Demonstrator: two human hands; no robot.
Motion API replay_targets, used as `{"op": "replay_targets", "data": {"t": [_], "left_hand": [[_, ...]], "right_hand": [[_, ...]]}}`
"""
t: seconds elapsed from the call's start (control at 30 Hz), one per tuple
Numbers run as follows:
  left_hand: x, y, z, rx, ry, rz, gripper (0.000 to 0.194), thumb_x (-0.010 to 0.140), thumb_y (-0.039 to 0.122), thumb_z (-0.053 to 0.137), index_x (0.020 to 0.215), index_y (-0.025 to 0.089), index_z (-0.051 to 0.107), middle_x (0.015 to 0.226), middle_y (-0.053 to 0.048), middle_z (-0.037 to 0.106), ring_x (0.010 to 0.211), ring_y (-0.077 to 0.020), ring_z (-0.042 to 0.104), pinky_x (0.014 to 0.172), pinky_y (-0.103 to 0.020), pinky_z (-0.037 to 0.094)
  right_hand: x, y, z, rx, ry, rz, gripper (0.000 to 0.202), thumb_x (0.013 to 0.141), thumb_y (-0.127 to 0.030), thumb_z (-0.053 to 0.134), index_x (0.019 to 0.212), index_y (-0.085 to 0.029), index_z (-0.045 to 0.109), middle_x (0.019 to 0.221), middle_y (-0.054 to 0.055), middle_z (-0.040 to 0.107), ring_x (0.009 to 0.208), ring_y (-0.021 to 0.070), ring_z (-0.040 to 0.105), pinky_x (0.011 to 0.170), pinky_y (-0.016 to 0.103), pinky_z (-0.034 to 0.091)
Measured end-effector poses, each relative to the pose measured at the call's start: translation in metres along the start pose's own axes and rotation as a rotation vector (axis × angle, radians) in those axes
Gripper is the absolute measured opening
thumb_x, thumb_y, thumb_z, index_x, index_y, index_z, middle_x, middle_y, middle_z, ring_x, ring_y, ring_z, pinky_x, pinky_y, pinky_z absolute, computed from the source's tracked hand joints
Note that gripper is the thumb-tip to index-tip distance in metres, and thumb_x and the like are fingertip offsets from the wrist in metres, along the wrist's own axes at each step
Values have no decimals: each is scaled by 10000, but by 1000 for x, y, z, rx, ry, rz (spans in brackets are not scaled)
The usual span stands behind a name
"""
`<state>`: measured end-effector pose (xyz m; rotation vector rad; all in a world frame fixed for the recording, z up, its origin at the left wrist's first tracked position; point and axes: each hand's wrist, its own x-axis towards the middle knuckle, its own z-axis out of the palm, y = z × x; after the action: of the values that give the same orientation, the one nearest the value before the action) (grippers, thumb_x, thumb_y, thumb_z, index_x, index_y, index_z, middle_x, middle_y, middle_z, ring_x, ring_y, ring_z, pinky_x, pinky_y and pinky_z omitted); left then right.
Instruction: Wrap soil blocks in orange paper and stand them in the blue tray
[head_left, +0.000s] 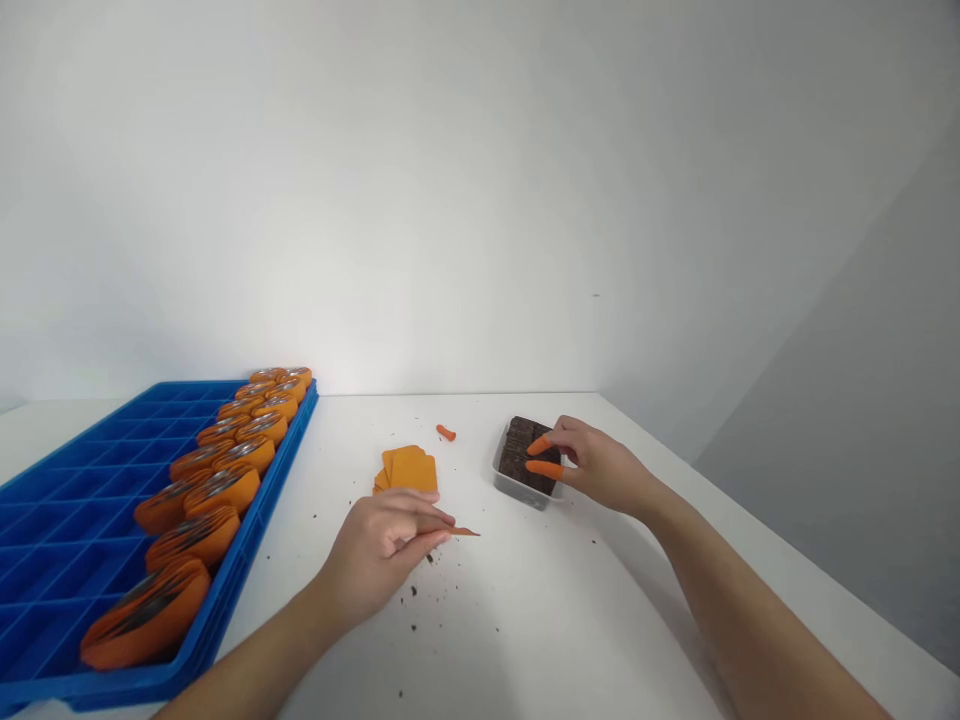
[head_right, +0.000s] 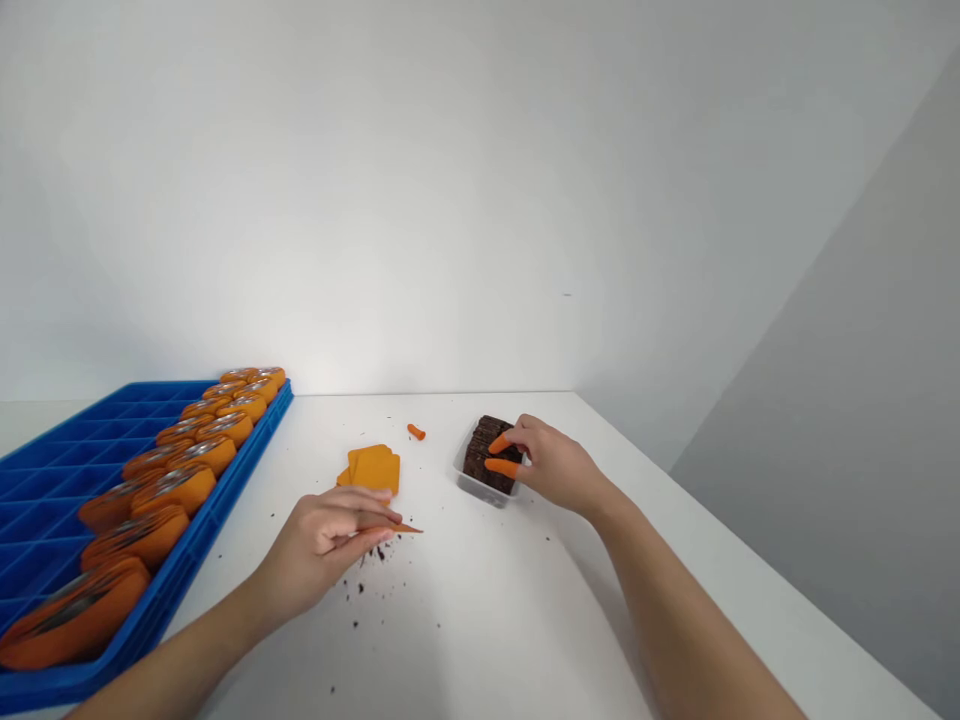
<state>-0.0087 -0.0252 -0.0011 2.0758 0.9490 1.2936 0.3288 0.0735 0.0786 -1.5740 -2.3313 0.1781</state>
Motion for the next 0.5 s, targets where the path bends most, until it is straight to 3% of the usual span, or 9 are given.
{"op": "replay_targets", "data": {"t": [0.17,0.3,0.37,0.5], "left_hand": [[3,9,-3,-49,-22,20,178,1035,271,736,1069,340,897,1079,26,869,1101,-223,806,1200,-421,572],[3,11,-1,-104,-3,-18,135,997,314,794,903,310,891,837,25,827,843,-190,800,1181,-407,584],[3,9,0,-96,28,-42,252,957,345,835,718,269,816,707,16,753,770,-199,779,1145,-426,606],[2,5,3,-67,109,-87,466,896,364,863,564,235,562,688,-29,702,964,-303,809,1007,-453,657]], "right_hand": [[-1,-7,0,-36,-31,20,278,921,-562,733,1075,-335,782,1054,25,663,808,201,642,706,336,485],[0,-8,6,-87,-23,25,233,898,-478,751,1082,-335,757,1064,11,660,755,178,636,684,325,478],[0,-9,10,-134,0,26,215,882,-404,753,1083,-329,741,1067,5,659,714,162,616,652,314,461],[1,-10,18,-214,45,14,231,860,-341,757,1086,-316,715,1079,2,655,657,141,582,595,298,418]]}}
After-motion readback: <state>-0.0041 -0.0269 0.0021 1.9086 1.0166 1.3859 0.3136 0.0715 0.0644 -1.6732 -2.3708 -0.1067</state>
